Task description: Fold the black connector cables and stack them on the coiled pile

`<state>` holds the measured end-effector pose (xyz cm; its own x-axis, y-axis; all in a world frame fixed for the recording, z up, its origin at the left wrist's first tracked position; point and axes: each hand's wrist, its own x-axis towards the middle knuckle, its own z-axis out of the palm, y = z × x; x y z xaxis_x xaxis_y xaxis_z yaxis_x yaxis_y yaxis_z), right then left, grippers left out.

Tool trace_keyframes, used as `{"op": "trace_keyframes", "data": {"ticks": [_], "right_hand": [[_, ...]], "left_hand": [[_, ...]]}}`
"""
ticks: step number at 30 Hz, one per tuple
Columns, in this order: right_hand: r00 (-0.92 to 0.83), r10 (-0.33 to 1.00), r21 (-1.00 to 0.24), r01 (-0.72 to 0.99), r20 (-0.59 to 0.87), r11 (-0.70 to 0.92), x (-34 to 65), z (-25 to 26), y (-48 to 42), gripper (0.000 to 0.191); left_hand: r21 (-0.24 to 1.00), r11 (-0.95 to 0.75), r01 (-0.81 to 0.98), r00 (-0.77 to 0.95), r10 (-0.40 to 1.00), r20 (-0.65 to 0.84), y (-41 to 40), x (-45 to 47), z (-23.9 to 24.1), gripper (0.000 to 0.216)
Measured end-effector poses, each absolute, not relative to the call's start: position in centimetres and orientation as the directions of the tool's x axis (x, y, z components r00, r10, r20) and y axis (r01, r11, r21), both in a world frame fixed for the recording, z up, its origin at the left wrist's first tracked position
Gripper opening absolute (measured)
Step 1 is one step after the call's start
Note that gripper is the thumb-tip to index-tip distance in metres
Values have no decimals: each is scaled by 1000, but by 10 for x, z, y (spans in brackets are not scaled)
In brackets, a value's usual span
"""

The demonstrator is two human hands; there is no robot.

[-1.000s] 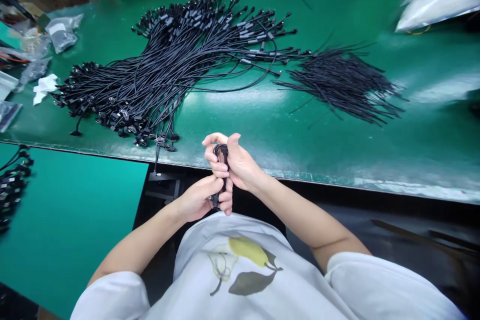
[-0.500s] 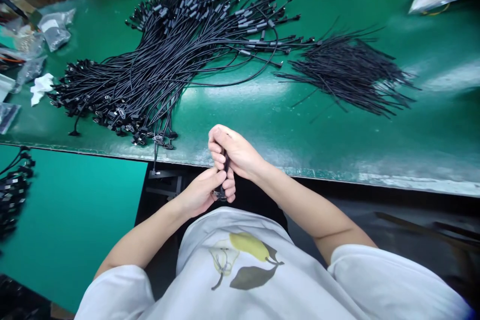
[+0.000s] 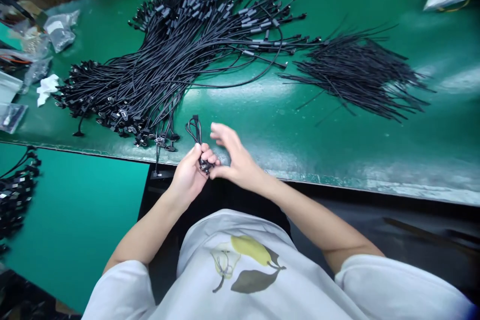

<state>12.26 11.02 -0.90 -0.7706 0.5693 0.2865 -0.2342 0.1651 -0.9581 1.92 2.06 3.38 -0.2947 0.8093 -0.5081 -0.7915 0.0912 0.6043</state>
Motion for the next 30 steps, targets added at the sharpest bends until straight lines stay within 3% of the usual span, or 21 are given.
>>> {"op": "trace_keyframes", "data": {"ticks": [3,10,13,16,18,20,24,30], "right_hand": [[-804,444,-887,-208,395,413,126,-25,98,71],[-714,590,-904,-143,376,403,122,-20,77,65],[-736,532,-843,-95,418,530,134,-6,82,72],[-787,335,-602,-59,519,796,154,11,99,82],[-828,163,-397,-77,537,914,165,20,112,71],[-860,53,-275,-104,508,956,174,24,124,52],[-871,100,-297,-54,480,953,185,27,141,45],[-866,121,-330,-53,485,943,194,32,148,28]], "left_hand": [[645,68,-761,-362,781,-509,26,16,38,28],[767,23,-641,-428,820,-381,23,33,47,34],[818,54,-573,-390,859,-330,17,33,43,31],[878,240,-414,-226,907,-355,8,24,39,35],[907,362,-216,-93,917,-388,3,17,40,39],[896,438,-78,9,899,-439,-1,12,45,40],[861,507,-47,114,859,-500,-4,9,52,40],[876,481,-38,163,868,-469,-5,8,43,45]]}}
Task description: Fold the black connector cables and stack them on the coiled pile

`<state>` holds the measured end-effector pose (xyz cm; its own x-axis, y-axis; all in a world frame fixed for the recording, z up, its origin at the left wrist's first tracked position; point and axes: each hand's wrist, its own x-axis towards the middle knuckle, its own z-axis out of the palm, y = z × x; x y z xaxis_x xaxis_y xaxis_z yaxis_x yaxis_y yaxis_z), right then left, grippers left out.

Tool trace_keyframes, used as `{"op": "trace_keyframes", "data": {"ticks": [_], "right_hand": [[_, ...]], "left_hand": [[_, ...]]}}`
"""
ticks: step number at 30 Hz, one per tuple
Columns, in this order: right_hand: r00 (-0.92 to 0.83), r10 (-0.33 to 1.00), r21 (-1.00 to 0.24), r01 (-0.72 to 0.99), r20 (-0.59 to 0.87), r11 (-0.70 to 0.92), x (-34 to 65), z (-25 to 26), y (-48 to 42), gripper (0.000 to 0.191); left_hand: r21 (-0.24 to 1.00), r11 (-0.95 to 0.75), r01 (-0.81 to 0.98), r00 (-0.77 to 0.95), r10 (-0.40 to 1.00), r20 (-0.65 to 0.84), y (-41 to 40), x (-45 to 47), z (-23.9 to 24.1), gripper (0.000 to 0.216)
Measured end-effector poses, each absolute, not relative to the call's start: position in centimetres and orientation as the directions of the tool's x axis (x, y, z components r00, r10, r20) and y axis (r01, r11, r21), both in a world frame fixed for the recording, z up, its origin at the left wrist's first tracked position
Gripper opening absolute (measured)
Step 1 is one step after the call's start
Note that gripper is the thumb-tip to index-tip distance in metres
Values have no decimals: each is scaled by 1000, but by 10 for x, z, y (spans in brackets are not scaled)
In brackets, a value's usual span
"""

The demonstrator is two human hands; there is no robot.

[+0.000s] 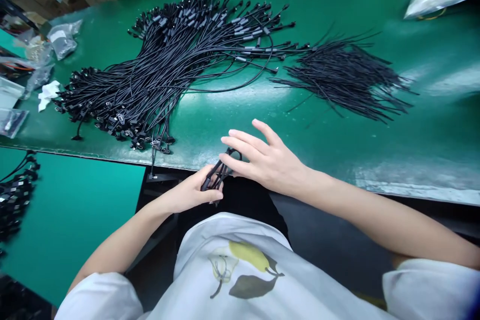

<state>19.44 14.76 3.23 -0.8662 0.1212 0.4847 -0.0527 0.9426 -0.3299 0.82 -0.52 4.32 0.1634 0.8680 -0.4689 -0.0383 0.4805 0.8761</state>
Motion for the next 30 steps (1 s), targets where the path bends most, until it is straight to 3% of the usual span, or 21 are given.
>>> {"op": "trace_keyframes", "data": {"ticks": [3,6,8,11,14,17,19,23,27,30], "right_hand": [[-869,77,-351,-115,488,929,200,37,147,18],[-878,-10,-258,-151,478,954,202,40,146,24],[-893,32,-214,-73,450,974,201,42,147,26],[-892,179,-215,95,414,972,195,44,151,28],[-897,165,-306,35,410,951,190,50,152,24],[-890,156,-472,-72,427,878,186,60,143,17],[-876,203,-509,-56,438,859,180,66,135,15],[-882,296,-537,59,366,842,168,74,123,7],[-948,293,-749,104,124,654,174,89,131,12],[-923,383,-817,185,47,546,189,96,151,20]], "left_hand": [[865,501,-28,106,862,-496,-5,9,39,51],[856,517,6,68,854,-516,-3,11,43,58],[870,489,60,32,870,-492,-2,12,49,62],[910,363,201,-147,930,-338,1,8,61,66],[864,258,433,-256,954,-157,2,1,71,63],[743,149,653,-187,982,-32,3,-1,74,50],[703,86,706,-158,987,38,3,2,71,45],[805,52,591,-153,987,49,2,9,66,42],[879,53,473,-202,978,50,-9,-3,72,28],[943,170,286,-294,952,-82,-25,-25,83,14]]}}
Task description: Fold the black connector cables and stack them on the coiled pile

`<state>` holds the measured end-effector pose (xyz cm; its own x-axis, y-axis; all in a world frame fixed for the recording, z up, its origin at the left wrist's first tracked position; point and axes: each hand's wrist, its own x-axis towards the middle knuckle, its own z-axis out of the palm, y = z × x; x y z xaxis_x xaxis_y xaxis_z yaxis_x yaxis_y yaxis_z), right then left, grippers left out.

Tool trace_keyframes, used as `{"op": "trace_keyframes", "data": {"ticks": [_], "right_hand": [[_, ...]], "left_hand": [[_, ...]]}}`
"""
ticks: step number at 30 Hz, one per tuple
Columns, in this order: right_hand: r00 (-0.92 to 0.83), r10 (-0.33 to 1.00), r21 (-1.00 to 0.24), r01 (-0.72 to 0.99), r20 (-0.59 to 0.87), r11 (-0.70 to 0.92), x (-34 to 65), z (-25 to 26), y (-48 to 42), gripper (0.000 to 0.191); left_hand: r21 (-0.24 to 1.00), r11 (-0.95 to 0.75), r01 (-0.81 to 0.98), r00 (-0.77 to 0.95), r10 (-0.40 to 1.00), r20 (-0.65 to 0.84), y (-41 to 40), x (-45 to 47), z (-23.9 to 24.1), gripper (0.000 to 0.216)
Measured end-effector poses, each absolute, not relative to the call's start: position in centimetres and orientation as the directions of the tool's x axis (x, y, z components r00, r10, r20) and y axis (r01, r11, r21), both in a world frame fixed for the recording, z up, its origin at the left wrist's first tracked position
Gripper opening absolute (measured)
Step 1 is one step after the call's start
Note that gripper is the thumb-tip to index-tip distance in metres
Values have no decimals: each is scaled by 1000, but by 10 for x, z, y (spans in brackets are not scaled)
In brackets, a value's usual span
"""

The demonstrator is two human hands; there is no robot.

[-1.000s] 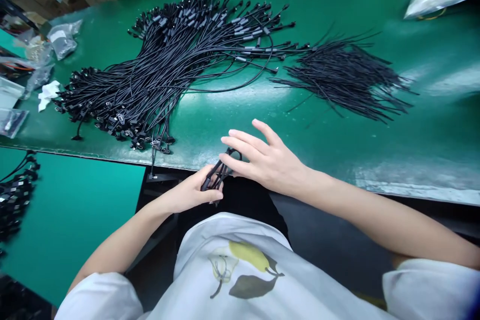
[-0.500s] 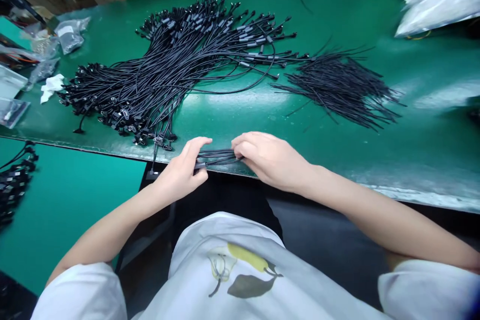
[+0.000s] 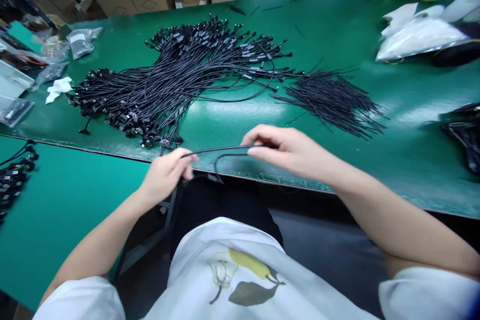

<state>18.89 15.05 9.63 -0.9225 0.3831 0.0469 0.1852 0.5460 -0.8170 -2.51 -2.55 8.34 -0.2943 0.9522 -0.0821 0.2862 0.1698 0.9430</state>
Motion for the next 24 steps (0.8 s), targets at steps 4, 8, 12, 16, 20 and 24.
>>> {"op": "trace_keyframes", "data": {"ticks": [4,8,12,16,20,24], "right_hand": [[-863,504,-821,265,32,506,204,87,176,26],[-799,601,-834,336,-5,439,206,55,180,32],[-897,440,-684,344,-37,644,200,25,141,28],[-978,194,-473,205,-72,857,187,37,90,24],[-972,222,-467,159,83,870,170,71,94,25],[-949,282,-550,162,140,819,178,74,139,30]], "left_hand": [[931,189,-313,-275,920,-279,-48,-61,99,25],[731,-300,-614,-561,816,-137,-62,-96,116,22],[877,-333,-346,-637,770,41,-63,-91,113,17],[984,21,176,-372,927,47,-50,-32,85,18],[954,155,259,-75,987,-140,-44,6,65,21],[915,312,-257,60,950,-307,-47,-13,70,31]]}}
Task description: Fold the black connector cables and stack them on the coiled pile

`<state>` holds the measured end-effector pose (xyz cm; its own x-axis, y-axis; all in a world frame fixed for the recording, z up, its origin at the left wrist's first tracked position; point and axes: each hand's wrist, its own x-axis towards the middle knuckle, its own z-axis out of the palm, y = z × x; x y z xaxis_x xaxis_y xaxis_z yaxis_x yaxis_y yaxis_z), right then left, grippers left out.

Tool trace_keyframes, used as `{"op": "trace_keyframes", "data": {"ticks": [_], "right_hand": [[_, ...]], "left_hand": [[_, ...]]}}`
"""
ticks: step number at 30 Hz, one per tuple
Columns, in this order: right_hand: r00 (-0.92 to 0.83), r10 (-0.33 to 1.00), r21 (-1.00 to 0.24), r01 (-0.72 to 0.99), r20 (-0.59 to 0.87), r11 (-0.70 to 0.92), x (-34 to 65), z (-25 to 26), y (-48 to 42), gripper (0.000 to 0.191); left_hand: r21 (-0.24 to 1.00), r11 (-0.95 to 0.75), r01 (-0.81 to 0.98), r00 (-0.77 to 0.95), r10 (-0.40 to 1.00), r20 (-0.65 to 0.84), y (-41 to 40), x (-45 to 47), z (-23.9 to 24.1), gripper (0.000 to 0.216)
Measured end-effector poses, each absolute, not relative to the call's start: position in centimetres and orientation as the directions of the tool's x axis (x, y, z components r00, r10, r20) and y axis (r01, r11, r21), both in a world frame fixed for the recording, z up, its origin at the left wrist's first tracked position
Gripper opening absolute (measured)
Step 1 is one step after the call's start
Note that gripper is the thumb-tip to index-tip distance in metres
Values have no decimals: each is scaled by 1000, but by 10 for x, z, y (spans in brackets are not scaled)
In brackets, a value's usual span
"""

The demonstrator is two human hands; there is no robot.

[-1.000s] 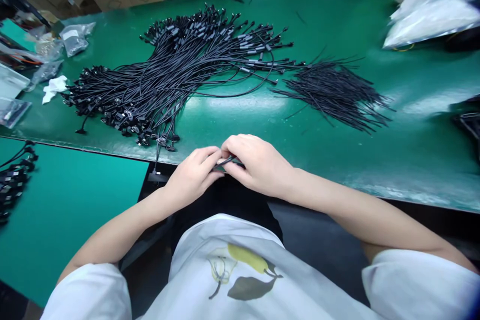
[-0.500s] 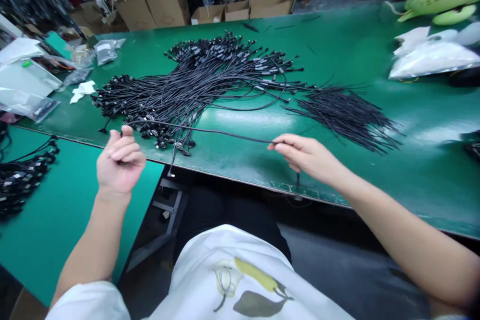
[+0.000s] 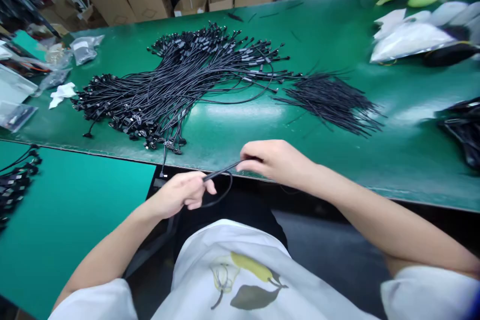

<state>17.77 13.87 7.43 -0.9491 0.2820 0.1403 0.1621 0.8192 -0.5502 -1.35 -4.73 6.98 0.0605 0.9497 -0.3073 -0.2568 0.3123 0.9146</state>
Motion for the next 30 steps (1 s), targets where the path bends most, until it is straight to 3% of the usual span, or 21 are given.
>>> {"op": "trace_keyframes", "data": {"ticks": [2,5,9,12,14,16,18,21,24,27,30], "right_hand": [[-936,313,-587,165,160,793,189,65,158,27],[-902,386,-551,227,192,803,205,46,174,32],[-880,348,-280,263,323,923,211,29,165,32],[-930,156,-111,125,334,986,208,29,138,27],[-961,-2,-140,-42,276,989,203,34,122,27],[-968,-76,-198,-125,240,972,201,39,118,28],[-961,10,-187,-43,275,981,204,43,132,28],[-873,289,-123,262,394,957,216,46,170,30],[-861,369,-139,342,349,929,227,41,197,33],[-898,340,-171,301,280,938,230,34,200,34],[-888,375,-185,335,267,924,227,33,188,31]], "left_hand": [[812,237,-533,14,962,-271,-50,-30,78,30],[684,-26,-729,-218,956,-197,-54,-48,93,32],[607,-248,-755,-427,888,-169,-50,-54,103,43],[690,-183,-700,-441,871,-217,-38,-48,96,40],[772,-96,-629,-414,881,-228,-30,-43,87,27],[815,-52,-577,-377,903,-209,-25,-41,81,15],[786,-74,-614,-352,917,-189,-25,-45,79,15],[619,-176,-765,-361,914,-186,-33,-61,84,20],[498,-274,-823,-399,902,-163,-44,-71,94,35],[513,-326,-794,-444,887,-124,-48,-72,99,50],[646,-284,-708,-477,867,-141,-44,-68,97,57]]}}
